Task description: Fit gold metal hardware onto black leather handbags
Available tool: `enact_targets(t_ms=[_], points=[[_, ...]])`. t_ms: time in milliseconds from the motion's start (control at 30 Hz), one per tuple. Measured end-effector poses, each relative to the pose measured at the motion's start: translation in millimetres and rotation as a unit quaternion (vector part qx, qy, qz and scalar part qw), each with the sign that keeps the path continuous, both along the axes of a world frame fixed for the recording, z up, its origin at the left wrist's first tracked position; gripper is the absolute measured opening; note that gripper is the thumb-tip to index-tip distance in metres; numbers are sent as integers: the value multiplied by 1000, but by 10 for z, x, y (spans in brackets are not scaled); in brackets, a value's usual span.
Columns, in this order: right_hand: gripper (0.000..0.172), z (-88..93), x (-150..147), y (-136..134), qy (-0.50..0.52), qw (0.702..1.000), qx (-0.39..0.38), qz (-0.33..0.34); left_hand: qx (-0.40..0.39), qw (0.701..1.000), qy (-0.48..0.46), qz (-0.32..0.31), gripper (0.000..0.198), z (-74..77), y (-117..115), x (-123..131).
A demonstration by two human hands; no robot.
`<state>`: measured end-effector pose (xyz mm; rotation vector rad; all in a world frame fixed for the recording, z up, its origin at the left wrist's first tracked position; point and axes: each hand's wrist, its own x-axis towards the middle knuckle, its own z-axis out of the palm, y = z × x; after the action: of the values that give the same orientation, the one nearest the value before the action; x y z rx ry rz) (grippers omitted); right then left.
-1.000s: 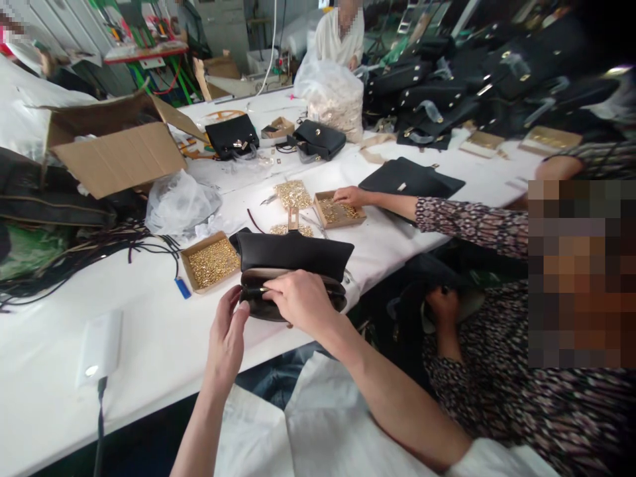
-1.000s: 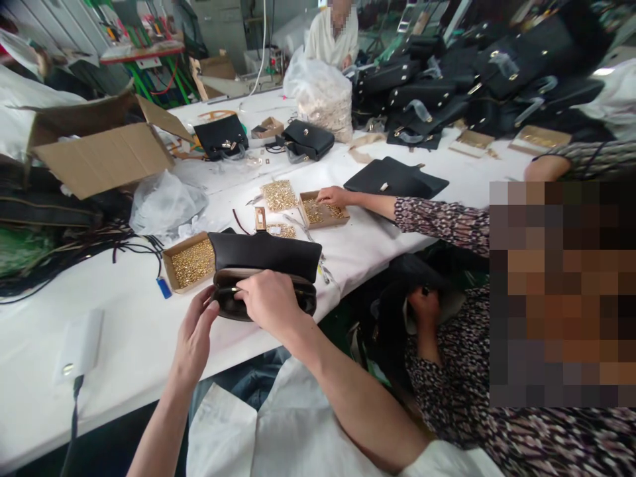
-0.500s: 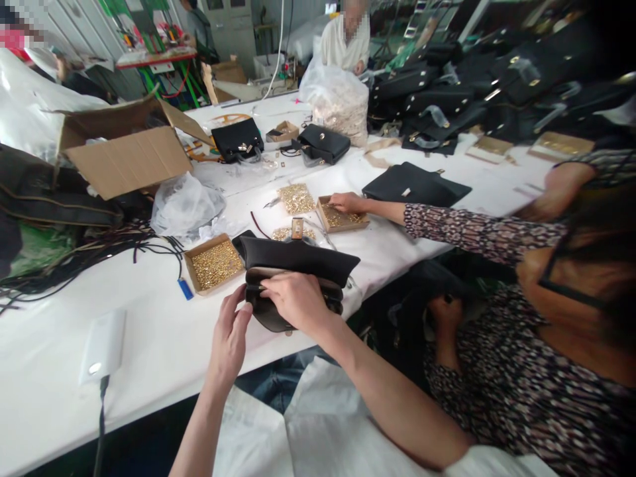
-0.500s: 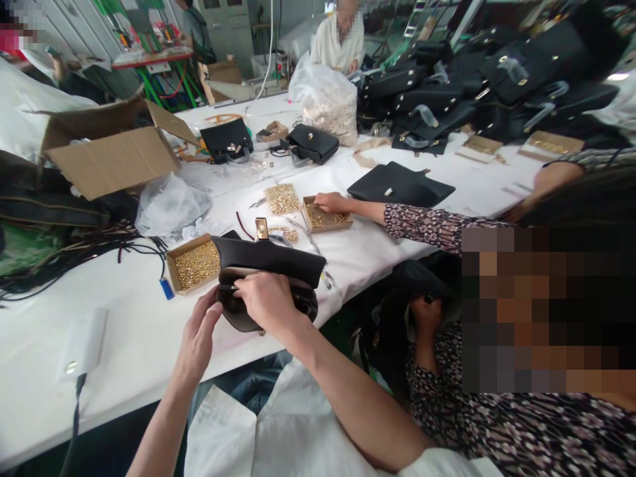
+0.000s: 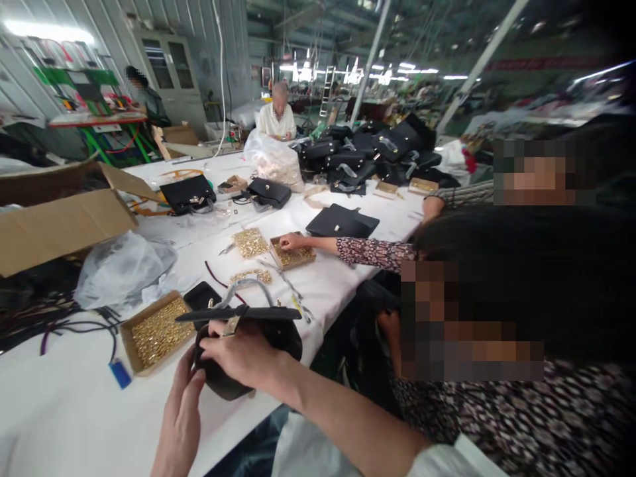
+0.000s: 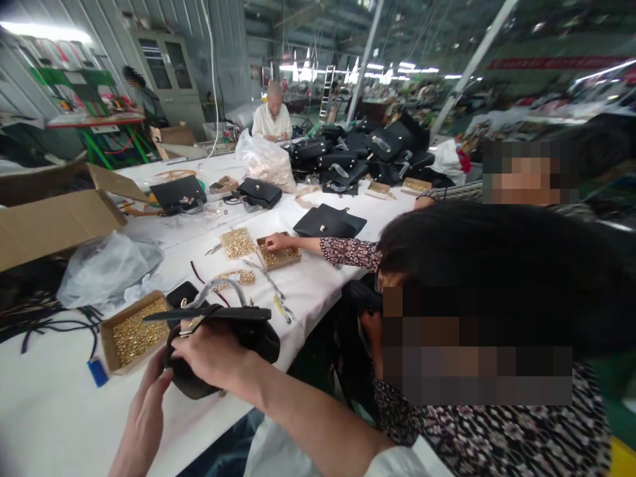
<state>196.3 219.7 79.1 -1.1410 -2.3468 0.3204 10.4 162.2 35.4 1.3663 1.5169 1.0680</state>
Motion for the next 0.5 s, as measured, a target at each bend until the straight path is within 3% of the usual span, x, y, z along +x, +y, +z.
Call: enact_targets(t_ms=[133,233,433,500], points=[[18,-47,37,-10,34,999,7,-23,-1,1000,-8,28,71,94,11,221],[24,-45,40,-10,33,999,22,-18,27,1000,0,14,74,163,47,293],[19,130,-305,19,12,1000,-10,-13,71,994,88,-5,69,292,60,323],[18,185,-161,74,10,999,-35,-41,83,989,117,-21,63,347,32,424]])
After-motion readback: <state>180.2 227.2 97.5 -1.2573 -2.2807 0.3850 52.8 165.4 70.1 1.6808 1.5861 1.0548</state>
